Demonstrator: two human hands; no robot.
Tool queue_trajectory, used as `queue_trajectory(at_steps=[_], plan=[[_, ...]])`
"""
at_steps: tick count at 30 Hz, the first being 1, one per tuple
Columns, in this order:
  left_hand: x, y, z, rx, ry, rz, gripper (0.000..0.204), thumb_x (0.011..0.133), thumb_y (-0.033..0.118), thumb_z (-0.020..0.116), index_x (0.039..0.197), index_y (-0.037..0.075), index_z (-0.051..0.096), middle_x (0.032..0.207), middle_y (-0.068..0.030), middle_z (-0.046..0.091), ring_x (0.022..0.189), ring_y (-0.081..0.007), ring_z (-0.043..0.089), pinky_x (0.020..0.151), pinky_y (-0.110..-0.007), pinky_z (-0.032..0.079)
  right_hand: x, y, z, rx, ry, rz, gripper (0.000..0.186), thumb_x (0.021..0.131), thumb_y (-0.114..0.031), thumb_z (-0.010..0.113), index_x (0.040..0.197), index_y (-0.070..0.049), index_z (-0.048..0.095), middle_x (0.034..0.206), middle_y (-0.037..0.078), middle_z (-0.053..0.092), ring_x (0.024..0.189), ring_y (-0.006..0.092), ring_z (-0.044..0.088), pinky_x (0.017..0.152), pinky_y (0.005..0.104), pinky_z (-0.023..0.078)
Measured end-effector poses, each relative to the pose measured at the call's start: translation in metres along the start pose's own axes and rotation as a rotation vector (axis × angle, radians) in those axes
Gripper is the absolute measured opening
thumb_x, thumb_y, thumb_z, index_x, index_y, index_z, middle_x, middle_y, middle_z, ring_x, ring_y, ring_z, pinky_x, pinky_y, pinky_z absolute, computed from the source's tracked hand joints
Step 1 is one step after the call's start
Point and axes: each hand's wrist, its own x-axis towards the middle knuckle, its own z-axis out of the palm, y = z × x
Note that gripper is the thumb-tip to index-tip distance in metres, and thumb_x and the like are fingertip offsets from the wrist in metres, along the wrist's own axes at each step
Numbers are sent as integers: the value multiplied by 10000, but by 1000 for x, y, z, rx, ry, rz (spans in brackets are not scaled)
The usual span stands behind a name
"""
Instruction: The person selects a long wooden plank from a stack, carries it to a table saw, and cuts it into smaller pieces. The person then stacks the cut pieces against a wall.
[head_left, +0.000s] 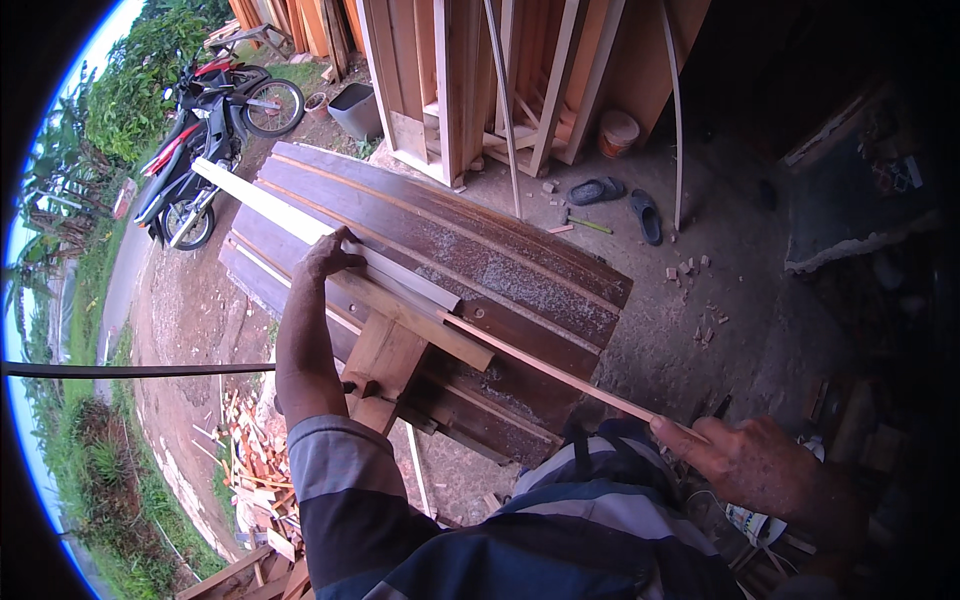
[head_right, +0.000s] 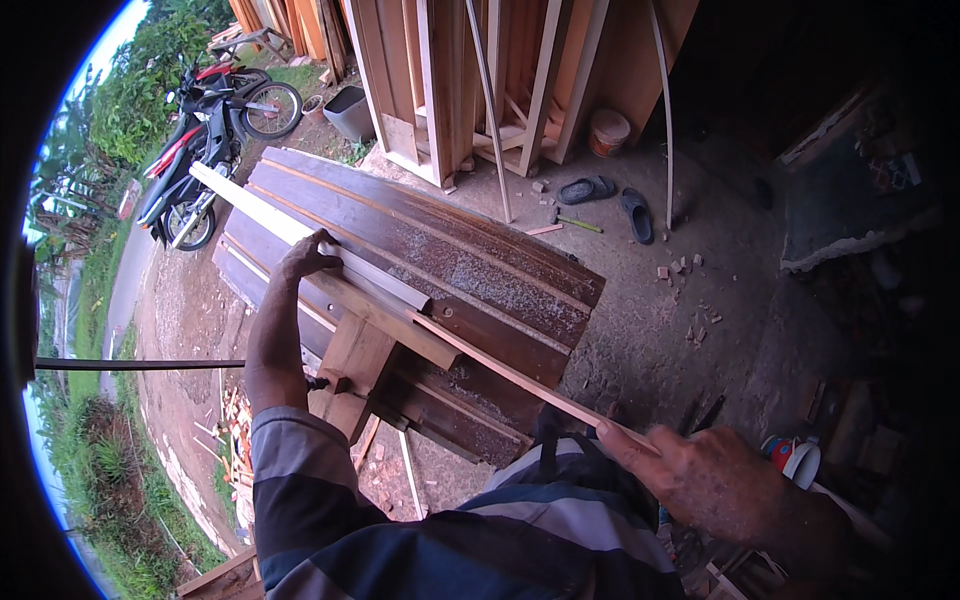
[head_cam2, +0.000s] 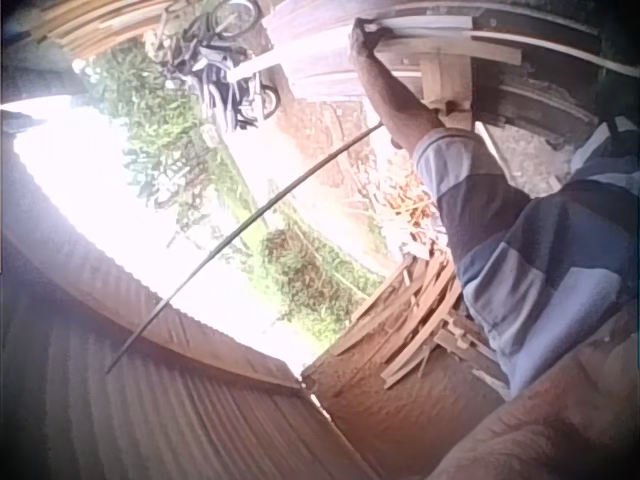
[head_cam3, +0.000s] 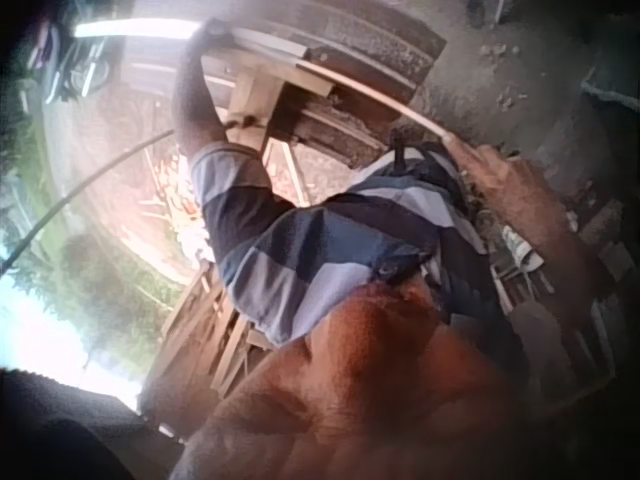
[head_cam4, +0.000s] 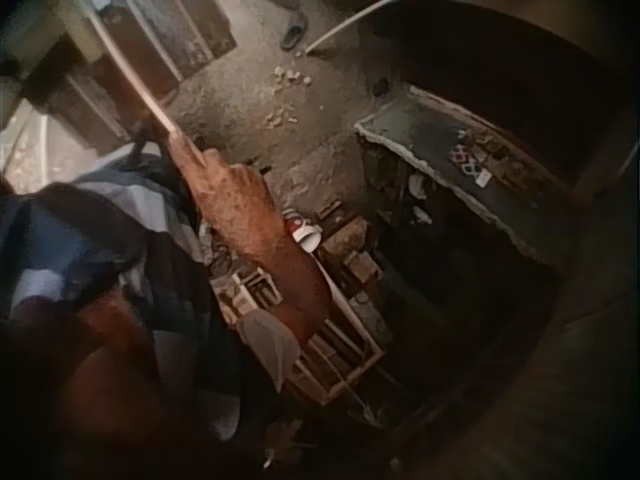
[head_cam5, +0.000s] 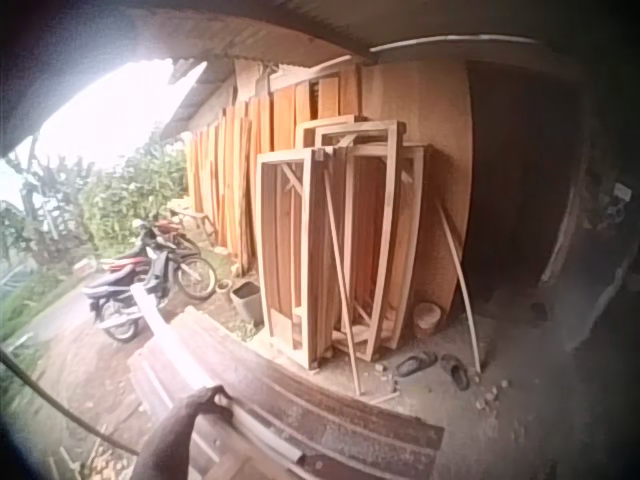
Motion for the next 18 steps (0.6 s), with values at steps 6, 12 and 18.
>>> queue_trajectory(at_steps=[6,12,18], plan=[[-4,2,2,0,22,5,689,705,379,919,1272,133,615,1187,-185,690,1141,-344,651,955,-448,514,-7,0,0,-10,32,20,669,857,-46,649,1502,-63,475,816,120,581,580,251,659,518,431,574],[-8,-1,0,-51,22,-19,681,677,380,928,1242,157,620,1190,-183,678,1167,-363,632,983,-458,502,-34,-10,-5,9,1,159,686,807,2,656,1475,-88,524,800,126,604,616,271,675,533,442,554],[-7,-9,0,-58,31,-22,680,673,371,931,1239,149,625,1171,-178,683,1146,-350,636,970,-444,501,-45,-12,14,51,133,279,669,799,38,631,1451,-89,550,830,154,632,654,330,672,580,451,541]])
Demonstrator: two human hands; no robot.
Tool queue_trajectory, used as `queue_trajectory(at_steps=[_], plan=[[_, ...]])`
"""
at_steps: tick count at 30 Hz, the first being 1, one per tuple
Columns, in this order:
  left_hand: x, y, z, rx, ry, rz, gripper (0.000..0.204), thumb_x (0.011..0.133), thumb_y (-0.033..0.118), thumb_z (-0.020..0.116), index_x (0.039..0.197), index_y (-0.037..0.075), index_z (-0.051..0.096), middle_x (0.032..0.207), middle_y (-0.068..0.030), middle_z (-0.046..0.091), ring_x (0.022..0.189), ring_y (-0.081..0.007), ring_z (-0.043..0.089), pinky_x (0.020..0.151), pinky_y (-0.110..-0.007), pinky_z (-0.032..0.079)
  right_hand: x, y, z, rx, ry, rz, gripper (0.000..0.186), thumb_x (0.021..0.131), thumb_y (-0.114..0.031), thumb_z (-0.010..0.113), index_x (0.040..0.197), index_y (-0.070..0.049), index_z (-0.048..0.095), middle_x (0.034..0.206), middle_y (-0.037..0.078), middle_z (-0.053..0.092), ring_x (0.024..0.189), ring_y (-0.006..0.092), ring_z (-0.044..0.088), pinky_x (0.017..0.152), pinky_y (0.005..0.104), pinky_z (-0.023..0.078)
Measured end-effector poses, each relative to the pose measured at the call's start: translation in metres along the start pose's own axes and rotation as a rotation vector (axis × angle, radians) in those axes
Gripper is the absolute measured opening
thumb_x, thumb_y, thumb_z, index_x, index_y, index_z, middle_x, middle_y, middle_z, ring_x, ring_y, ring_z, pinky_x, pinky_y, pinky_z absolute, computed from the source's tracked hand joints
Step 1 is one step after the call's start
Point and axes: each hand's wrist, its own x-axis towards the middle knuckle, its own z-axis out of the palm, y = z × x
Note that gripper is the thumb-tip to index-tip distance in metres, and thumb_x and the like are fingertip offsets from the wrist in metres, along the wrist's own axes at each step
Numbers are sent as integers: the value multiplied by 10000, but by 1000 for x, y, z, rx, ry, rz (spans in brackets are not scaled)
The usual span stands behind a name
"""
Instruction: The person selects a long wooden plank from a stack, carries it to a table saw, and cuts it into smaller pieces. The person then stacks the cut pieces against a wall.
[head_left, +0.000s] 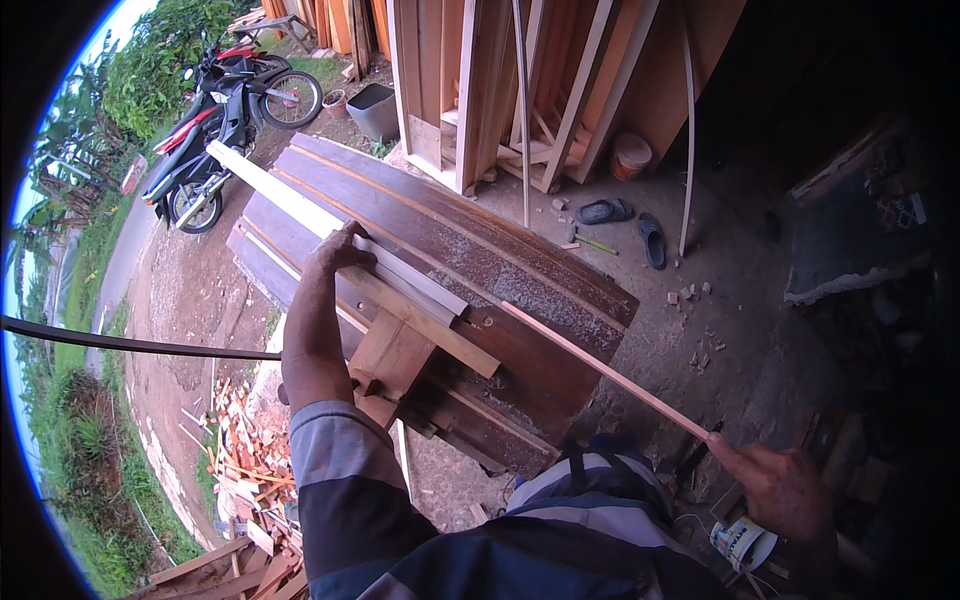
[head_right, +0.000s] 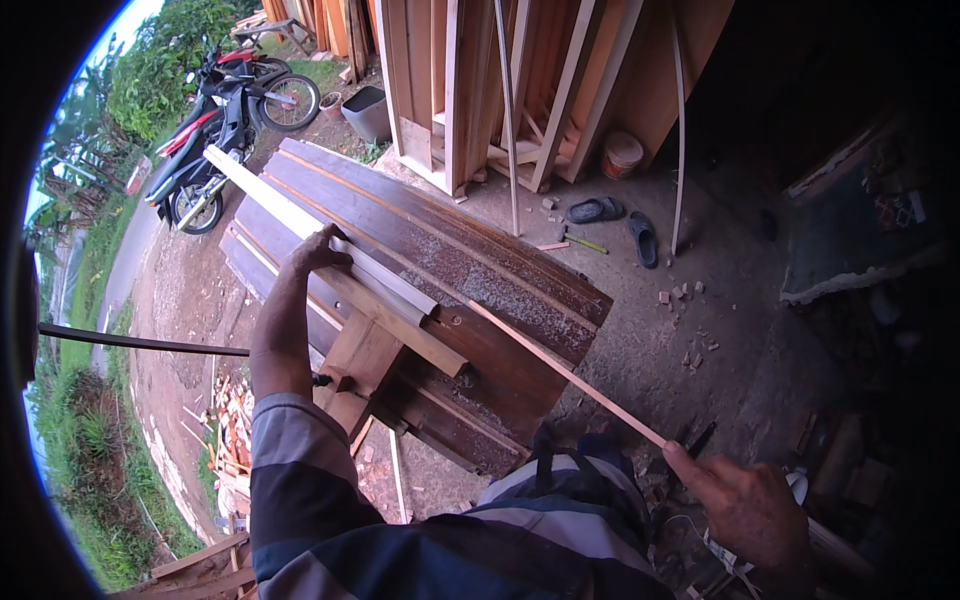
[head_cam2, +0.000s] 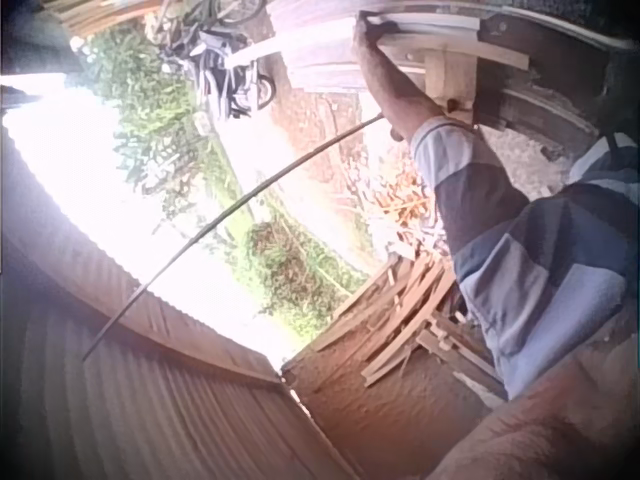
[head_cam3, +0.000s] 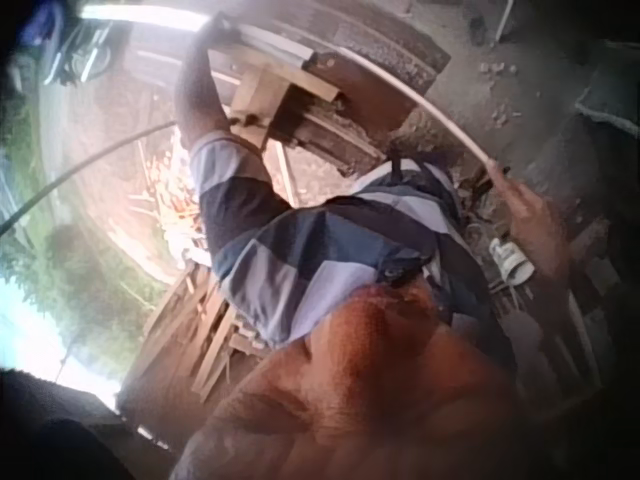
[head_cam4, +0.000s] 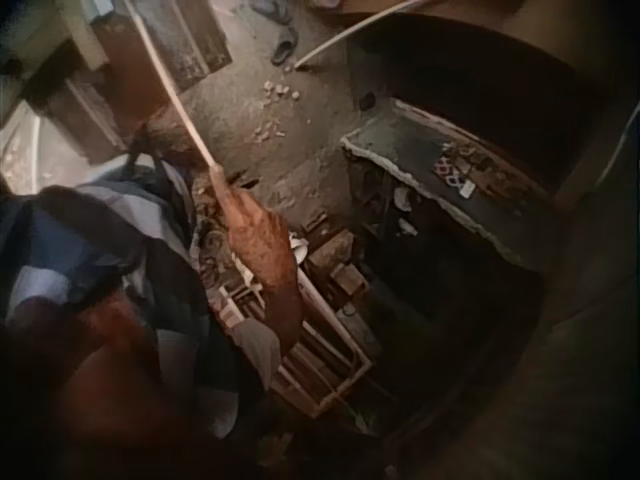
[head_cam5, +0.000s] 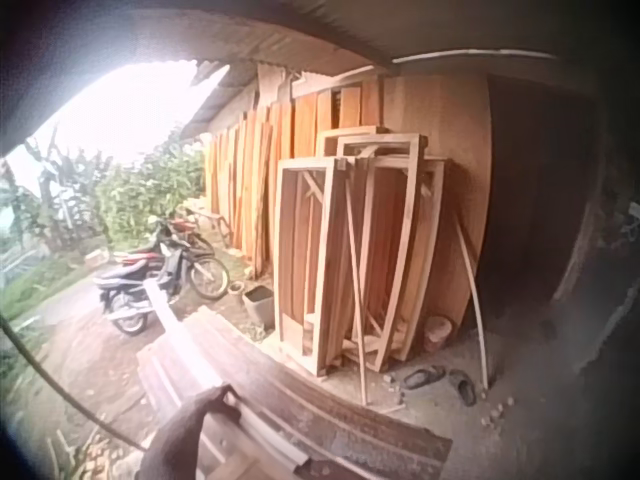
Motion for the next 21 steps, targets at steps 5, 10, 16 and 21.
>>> queue_trajectory(at_steps=[5,10,16,21], plan=[[1,-9,-1,-6,10,-20,678,679,376,930,1240,141,630,1189,-186,682,1166,-346,628,974,-440,499,0,17,12,75,102,56,629,815,51,619,1432,-54,558,866,201,656,705,389,667,614,477,519],[1,-13,5,-3,-4,-64,686,680,381,926,1254,145,632,1236,-196,657,1212,-347,602,1007,-449,486,2,30,19,118,186,121,640,826,55,601,1450,-78,549,895,200,672,753,397,681,636,491,527],[16,-38,-7,40,10,-90,682,687,377,916,1268,154,636,1226,-196,649,1210,-360,593,1002,-456,485,18,24,19,163,298,136,619,850,64,568,1453,-73,544,891,217,667,768,417,677,645,490,523],[30,-59,-18,-17,2,-58,667,702,379,910,1269,154,639,1217,-194,639,1183,-364,597,999,-466,483,31,11,20,205,372,133,608,854,55,577,1452,-50,538,895,239,662,770,431,667,644,489,509]])
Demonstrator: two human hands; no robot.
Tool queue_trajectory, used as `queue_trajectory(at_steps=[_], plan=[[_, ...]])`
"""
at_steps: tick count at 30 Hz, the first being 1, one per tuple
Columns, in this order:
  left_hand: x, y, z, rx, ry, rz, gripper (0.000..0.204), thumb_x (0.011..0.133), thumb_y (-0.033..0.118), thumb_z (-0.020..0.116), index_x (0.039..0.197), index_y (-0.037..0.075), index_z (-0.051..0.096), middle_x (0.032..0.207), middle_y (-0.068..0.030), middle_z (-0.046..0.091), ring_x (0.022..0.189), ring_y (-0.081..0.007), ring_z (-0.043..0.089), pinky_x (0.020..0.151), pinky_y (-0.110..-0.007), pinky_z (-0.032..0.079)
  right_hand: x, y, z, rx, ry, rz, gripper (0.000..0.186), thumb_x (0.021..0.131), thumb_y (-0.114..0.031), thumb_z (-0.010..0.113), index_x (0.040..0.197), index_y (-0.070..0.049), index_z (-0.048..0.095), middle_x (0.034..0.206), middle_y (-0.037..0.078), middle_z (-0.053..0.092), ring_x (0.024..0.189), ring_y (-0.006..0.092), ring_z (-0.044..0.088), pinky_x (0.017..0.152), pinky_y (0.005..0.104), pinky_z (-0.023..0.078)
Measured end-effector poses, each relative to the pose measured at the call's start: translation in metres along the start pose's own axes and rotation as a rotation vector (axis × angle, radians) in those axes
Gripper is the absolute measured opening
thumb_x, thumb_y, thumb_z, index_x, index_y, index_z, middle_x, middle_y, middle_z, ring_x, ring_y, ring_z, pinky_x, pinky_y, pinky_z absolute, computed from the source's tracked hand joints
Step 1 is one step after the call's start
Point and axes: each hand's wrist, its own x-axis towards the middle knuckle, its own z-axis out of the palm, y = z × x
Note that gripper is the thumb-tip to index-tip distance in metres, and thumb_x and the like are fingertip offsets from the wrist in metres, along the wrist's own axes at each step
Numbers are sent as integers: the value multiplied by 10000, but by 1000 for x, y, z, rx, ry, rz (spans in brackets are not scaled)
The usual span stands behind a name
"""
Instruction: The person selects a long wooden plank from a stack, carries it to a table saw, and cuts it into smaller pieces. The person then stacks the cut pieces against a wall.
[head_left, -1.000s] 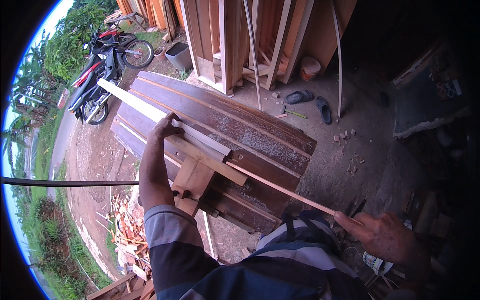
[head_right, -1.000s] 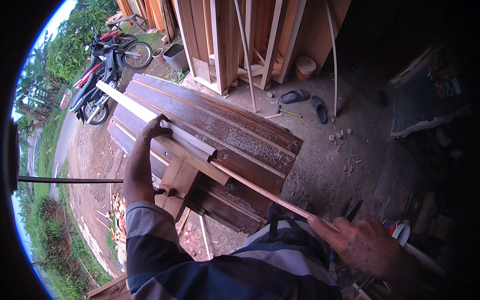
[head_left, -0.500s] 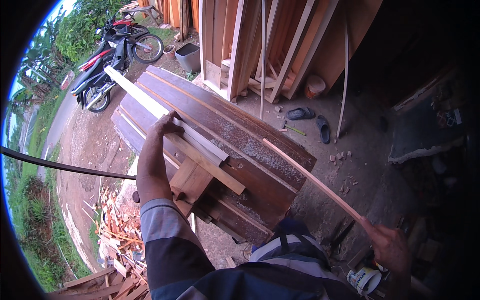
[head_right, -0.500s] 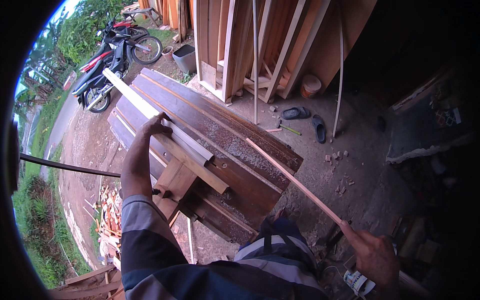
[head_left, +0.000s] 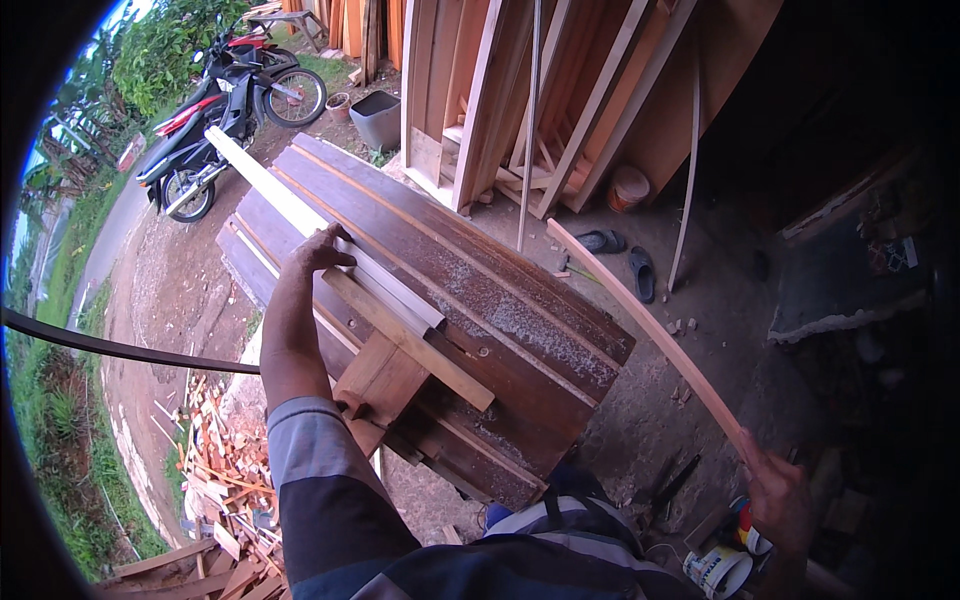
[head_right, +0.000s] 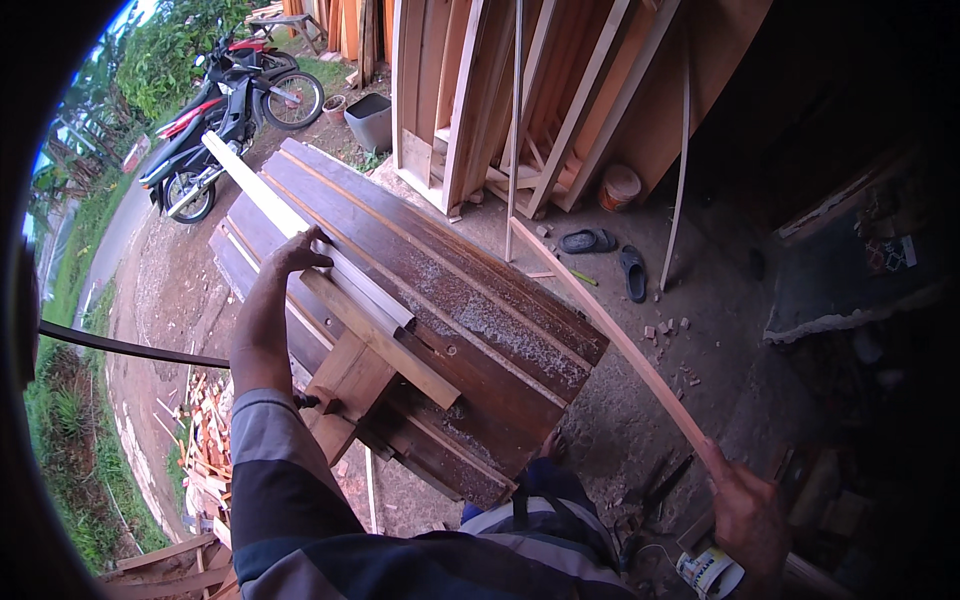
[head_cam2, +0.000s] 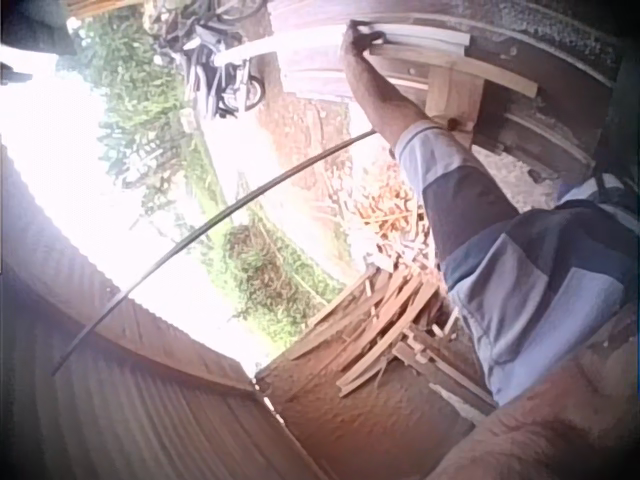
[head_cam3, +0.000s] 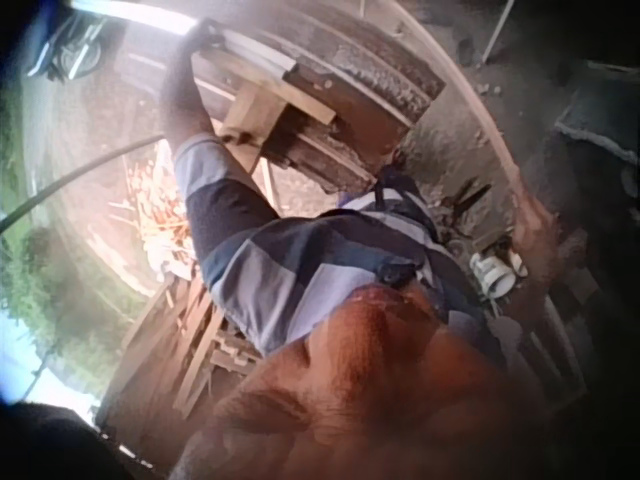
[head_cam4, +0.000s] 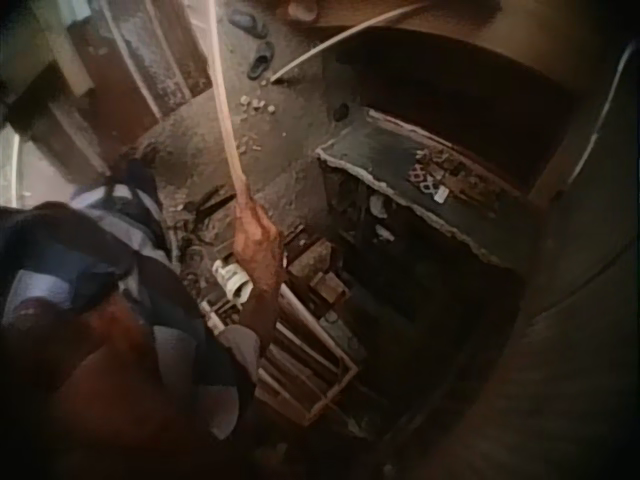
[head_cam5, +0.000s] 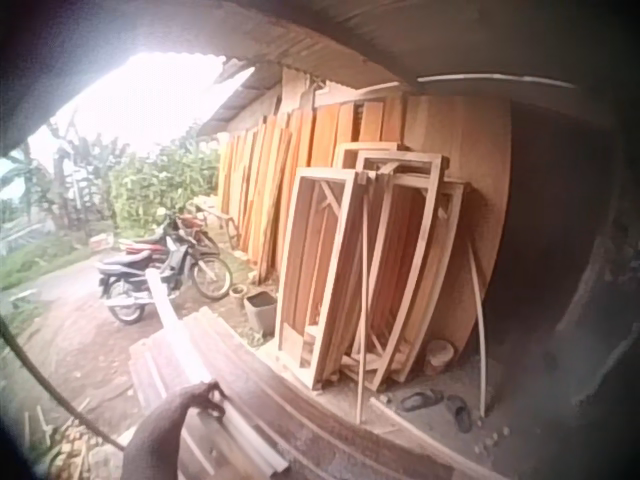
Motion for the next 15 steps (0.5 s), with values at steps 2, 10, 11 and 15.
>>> queue_trajectory(at_steps=[2,10,11,15], plan=[[2,-6,-2,8,19,2,661,706,387,908,1266,157,641,1216,-197,637,1190,-366,593,1011,-471,476,4,-4,2,12,10,3,614,853,58,581,1456,-48,535,906,244,664,777,434,666,650,491,505],[16,-28,-26,-17,-4,-17,676,724,392,893,1303,177,617,1294,-238,560,1243,-411,543,1055,-510,445,26,-17,3,55,36,48,597,871,57,590,1457,-38,528,963,271,673,851,448,682,715,483,527],[19,-30,-29,-24,-4,-1,676,723,391,893,1302,176,618,1291,-236,563,1243,-410,544,1055,-510,444,30,-17,3,60,37,58,592,875,57,588,1456,-36,528,973,275,675,863,448,684,724,481,530],[34,-41,-38,-23,0,19,650,725,376,894,1285,170,636,1279,-217,578,1254,-401,542,1063,-504,440,45,-20,3,60,37,99,590,878,59,583,1457,-39,530,987,279,678,886,445,689,745,474,534]])
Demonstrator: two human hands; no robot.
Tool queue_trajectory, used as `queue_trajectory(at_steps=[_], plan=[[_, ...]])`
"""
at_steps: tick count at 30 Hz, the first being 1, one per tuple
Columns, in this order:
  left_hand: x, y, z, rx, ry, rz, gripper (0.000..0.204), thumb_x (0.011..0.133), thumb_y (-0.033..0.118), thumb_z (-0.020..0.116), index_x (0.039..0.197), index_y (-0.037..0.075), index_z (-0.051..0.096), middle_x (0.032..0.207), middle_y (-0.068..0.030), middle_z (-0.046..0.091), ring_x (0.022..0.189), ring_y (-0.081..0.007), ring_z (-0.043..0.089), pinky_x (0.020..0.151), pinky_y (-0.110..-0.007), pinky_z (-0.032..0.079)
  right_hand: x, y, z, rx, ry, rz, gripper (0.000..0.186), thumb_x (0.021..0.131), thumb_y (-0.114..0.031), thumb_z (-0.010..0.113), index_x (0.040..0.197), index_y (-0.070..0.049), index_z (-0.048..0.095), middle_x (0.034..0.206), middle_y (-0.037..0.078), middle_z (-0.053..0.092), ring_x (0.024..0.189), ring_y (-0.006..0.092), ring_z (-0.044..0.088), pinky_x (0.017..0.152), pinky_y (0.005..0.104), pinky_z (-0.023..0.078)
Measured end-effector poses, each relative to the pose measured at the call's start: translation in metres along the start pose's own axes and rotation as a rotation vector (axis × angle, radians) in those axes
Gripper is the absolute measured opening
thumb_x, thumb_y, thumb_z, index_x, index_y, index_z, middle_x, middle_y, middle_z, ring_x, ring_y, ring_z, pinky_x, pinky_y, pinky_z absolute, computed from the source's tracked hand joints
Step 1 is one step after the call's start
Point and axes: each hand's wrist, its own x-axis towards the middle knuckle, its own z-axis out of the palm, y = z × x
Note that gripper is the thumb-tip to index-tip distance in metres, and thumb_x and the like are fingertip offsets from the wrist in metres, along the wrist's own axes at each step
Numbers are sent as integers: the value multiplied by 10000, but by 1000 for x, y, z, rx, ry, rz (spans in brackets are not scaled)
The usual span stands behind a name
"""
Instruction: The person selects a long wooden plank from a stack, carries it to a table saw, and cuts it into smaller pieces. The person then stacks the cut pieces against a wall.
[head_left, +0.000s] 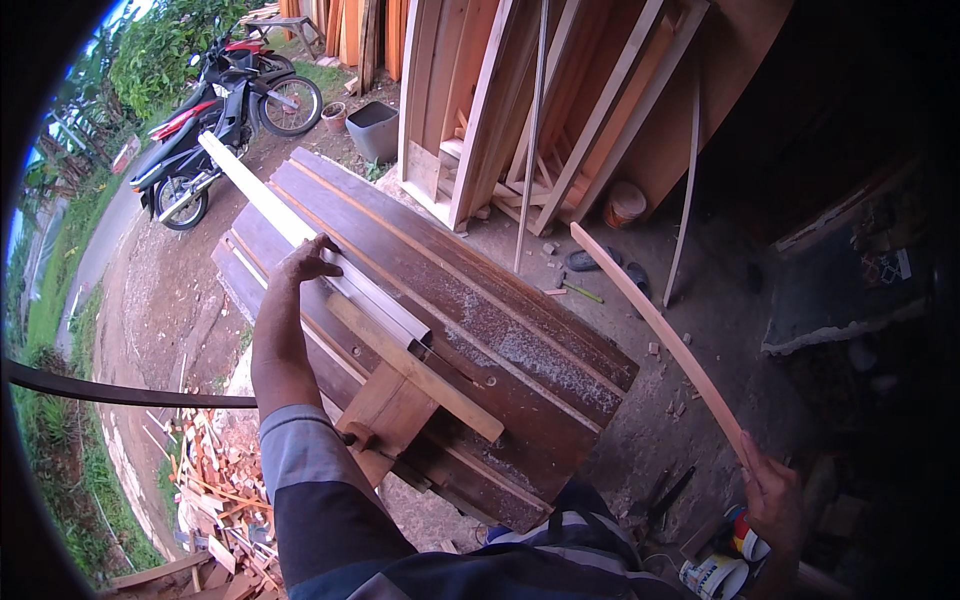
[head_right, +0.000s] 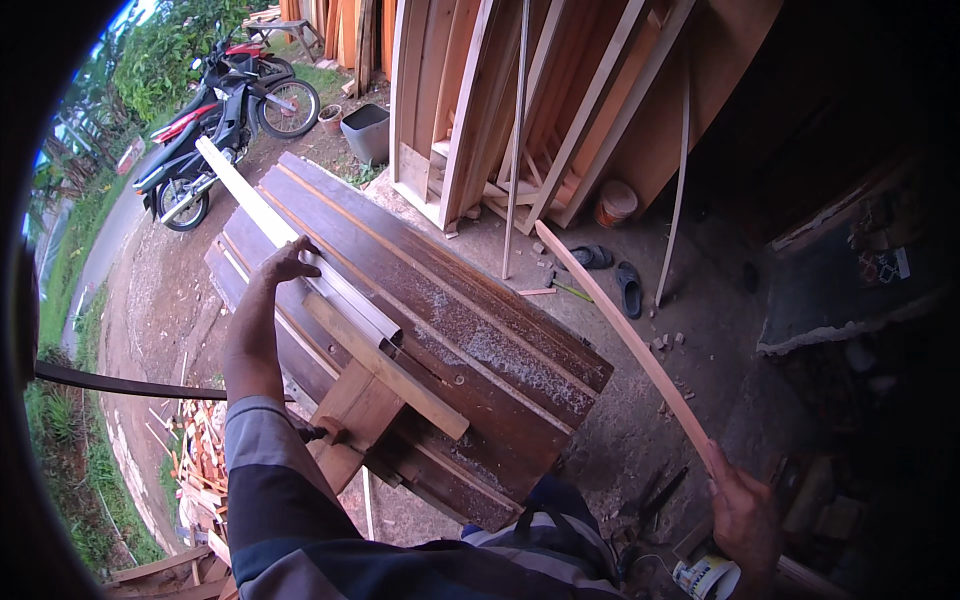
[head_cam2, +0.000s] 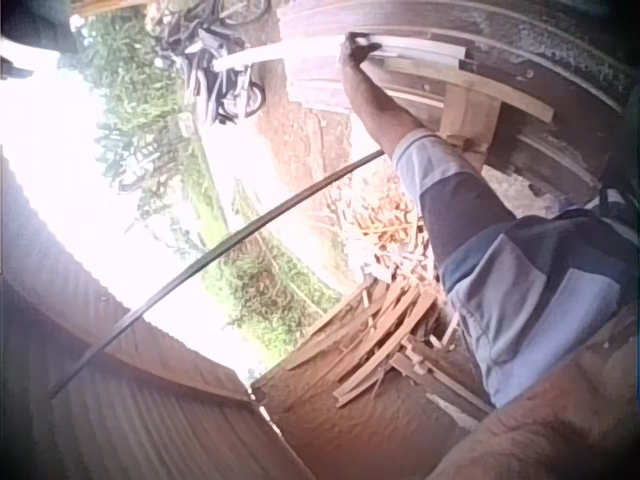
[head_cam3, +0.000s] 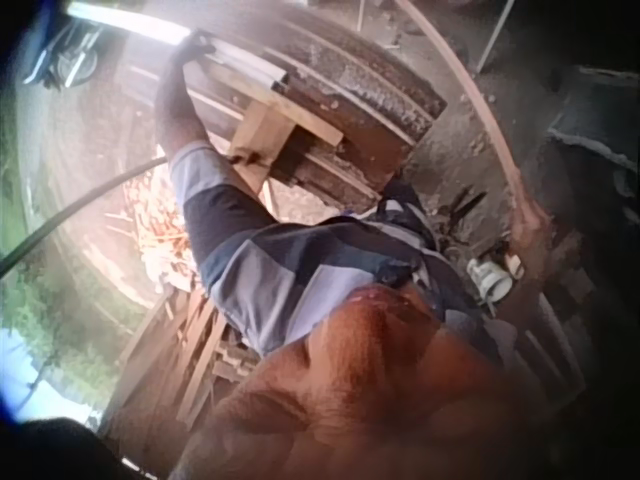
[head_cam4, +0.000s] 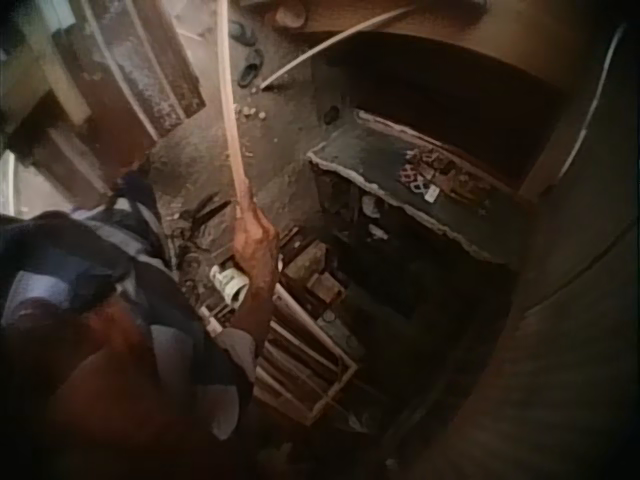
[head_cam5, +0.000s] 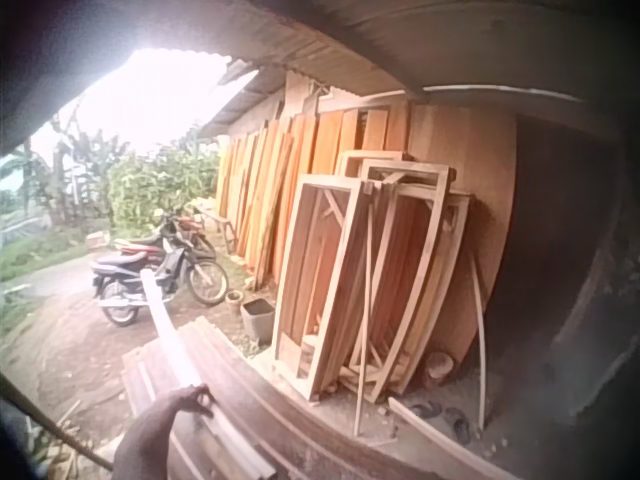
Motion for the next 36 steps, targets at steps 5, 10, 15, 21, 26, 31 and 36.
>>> queue_trajectory(at_steps=[5,10,15,21,26,31,36], plan=[[16,-18,-9,-5,-7,-28,639,726,359,896,1283,161,655,1302,-187,583,1277,-388,529,1084,-493,427,19,-3,4,-6,-2,25,590,874,63,586,1452,-41,535,983,272,680,889,444,688,748,476,533],[29,-39,-17,-19,-3,-30,642,718,350,899,1284,155,668,1354,-162,557,1312,-378,505,1118,-489,405,40,-7,12,11,9,28,580,885,51,595,1453,-52,539,983,276,681,888,445,689,752,473,534],[41,-58,-23,-41,26,-53,579,757,396,847,1248,140,676,1542,-192,426,1423,-414,396,1193,-495,336,58,-10,16,2,10,17,557,902,35,596,1451,-44,540,1002,283,683,898,444,694,755,468,537],[62,-45,12,-68,451,-256,664,809,509,774,1281,75,600,1595,-311,305,1501,-481,252,1223,-551,274,75,-11,18,-2,-18,44,537,912,23,594,1444,-26,541,996,287,681,889,447,692,745,466,537],[61,-14,14,-346,779,-585,839,797,478,798,1462,83,474,1542,-302,359,1443,-477,353,1196,-535,332,83,-5,18,-14,-44,46,539,910,32,587,1445,-12,535,979,292,678,872,446,690,741,465,537],[63,14,-4,-483,690,-899,984,769,362,845,1527,42,306,1507,-291,418,1378,-442,460,1125,-469,442,86,2,15,-38,-13,-14,529,927,15,569,1454,-3,524,947,270,678,829,403,702,732,443,542],[63,0,-20,-824,817,-812,896,749,236,850,1442,-52,359,1317,-321,578,1223,-359,622,1052,-427,506,85,11,13,-21,-30,-19,520,931,21,571,1447,29,516,1033,301,686,925,438,707,789,458,555]])
